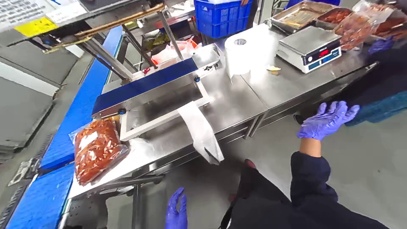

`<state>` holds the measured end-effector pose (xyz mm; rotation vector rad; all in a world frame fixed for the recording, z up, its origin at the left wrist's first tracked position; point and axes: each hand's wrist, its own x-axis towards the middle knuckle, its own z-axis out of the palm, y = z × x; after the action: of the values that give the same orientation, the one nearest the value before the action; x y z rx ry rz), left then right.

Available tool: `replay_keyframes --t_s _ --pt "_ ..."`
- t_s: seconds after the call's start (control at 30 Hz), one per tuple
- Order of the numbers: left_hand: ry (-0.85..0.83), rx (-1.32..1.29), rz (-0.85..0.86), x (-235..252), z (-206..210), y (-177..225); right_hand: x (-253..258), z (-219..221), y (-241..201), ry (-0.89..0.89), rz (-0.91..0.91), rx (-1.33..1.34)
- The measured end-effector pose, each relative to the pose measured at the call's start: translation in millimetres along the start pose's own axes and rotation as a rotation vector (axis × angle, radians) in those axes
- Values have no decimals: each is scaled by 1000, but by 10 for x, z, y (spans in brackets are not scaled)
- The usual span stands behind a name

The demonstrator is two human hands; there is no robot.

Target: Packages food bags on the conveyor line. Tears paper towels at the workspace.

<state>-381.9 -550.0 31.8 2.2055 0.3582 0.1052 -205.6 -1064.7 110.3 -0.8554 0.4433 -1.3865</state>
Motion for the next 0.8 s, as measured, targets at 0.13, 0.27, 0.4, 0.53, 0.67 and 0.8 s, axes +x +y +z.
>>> replay_keyframes --t_s 0.13,0.27,0.4,0.53,0.67,0.8 --pt "30 20 24 387 448 471 281 87 454 -24 248 12" --pt "-88 -21 128 961 1409 1174 554 431 1040 -222 522 -77" --pt "-198 -76 271 1381 2362 1987 562 1025 1722 -518 796 -271" --pt "-163 -146 407 1506 2867 2544 339 1804 2430 -813 975 -515" --pt "-123 -139 326 1519 2999 2596 43 2400 3193 -866 963 -626" --pt "-163 -74 167 1616 2955 2508 39 2442 3454 -848 856 -648"
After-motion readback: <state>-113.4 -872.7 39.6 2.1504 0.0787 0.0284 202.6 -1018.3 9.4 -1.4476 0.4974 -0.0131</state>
